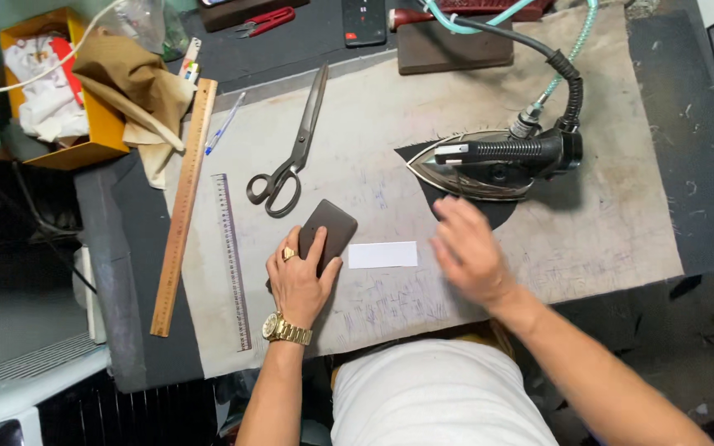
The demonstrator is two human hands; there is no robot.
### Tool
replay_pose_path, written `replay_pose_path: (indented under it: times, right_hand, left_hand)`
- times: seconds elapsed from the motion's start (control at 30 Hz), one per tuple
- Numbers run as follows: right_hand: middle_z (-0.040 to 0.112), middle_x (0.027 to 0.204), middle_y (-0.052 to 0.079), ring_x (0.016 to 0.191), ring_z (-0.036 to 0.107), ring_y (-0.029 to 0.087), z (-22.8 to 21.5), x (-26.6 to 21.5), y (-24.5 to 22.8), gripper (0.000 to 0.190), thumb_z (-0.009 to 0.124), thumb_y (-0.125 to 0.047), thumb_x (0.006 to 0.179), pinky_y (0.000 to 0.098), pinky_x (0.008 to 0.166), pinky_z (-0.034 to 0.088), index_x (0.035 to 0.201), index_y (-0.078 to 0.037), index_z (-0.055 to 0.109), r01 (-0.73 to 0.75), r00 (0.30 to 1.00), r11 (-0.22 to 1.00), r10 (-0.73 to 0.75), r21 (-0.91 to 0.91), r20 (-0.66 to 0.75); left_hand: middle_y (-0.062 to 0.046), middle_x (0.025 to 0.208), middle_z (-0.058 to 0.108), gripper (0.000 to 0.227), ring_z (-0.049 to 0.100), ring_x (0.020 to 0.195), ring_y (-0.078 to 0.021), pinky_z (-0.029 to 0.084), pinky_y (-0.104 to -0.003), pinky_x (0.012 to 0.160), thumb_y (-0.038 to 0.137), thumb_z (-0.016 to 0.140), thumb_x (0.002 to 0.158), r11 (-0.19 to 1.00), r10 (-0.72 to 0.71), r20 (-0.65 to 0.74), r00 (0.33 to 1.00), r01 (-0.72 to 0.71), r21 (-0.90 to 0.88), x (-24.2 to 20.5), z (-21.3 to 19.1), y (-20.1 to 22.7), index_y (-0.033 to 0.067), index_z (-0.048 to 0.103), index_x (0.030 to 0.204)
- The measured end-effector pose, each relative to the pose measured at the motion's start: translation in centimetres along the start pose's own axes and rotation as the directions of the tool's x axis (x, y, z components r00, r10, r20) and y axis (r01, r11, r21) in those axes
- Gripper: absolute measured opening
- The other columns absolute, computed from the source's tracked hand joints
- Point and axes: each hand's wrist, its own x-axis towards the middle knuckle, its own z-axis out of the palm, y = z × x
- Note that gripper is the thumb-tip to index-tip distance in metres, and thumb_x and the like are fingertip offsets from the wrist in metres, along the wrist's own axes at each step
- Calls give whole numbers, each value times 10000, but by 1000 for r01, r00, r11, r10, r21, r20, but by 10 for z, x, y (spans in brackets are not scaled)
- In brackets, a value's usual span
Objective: The person prepares a fabric pocket by folding the edges of a black fabric piece over a template and pressing them with an iron. They then mark the fabric using a ruler and tailor's chalk, and trim the excess fabric with scissors.
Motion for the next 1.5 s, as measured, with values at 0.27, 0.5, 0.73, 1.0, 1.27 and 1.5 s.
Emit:
replay_pose_path:
  times: [0.27, 0.5, 0.73, 1.0, 1.27, 1.5]
  right_hand:
    - [734, 1182, 165, 1122, 687, 349, -72, 94, 100, 496, 715, -441, 1011, 460, 923, 544, 1277, -23, 695, 24, 903, 919, 149, -393, 402]
    - [775, 984, 144, 960, 749, 368, -83, 134, 95, 579, 454, -606, 1030, 521, 821, 576, 1367, -184, 661, -157, 512, 898, 429, -411, 744]
    - [720, 798, 139, 780, 749, 336, -88, 119, 103, 565, 477, -584, 1040, 483, 658, 594, 1296, -122, 679, -53, 681, 917, 322, -394, 658]
    - [705, 823, 87, 744, 732, 317, -130, 95, 155, 539, 513, -603, 1015, 481, 568, 591, 1311, -173, 648, -128, 667, 809, 498, -574, 554]
    - [617, 701, 95, 517, 617, 254, -174, 78, 205, 511, 543, -447, 1160, 433, 502, 601, 1372, -2, 680, -282, 675, 691, 636, -665, 375]
    - [760, 1006, 188, 815, 724, 447, -182, 58, 233, 468, 559, -464, 1246, 557, 602, 529, 1335, -23, 688, -364, 698, 591, 685, -720, 209]
  left_hand:
    - [-140, 1402, 522, 540, 515, 1287, -338, 374, -487, 1003, 487, 684, 930, 1000, 12, 67, 998, -12, 2, 54, 23, 28, 276, 603, 1420]
    - [-172, 1421, 515, 541, 504, 1304, -351, 349, -500, 1061, 451, 706, 926, 992, 101, 36, 994, -97, -83, 73, 36, 52, 223, 607, 1406]
    - [-182, 1409, 526, 546, 532, 1288, -357, 369, -516, 1085, 409, 750, 903, 957, 208, 89, 974, -184, -225, 85, 37, 70, 223, 612, 1398]
    - [-215, 1417, 527, 508, 554, 1249, -382, 400, -554, 1094, 422, 714, 935, 898, 403, 169, 899, -353, -262, 147, 44, 117, 198, 605, 1378]
    - [-157, 1463, 511, 565, 563, 1294, -332, 425, -542, 1129, 402, 835, 884, 715, 678, 124, 725, -610, -341, 209, 94, 206, 250, 605, 1377]
    - [-190, 1456, 535, 467, 575, 1277, -352, 419, -562, 1083, 365, 739, 950, 785, 602, 198, 774, -527, -326, 211, 63, 166, 219, 597, 1370]
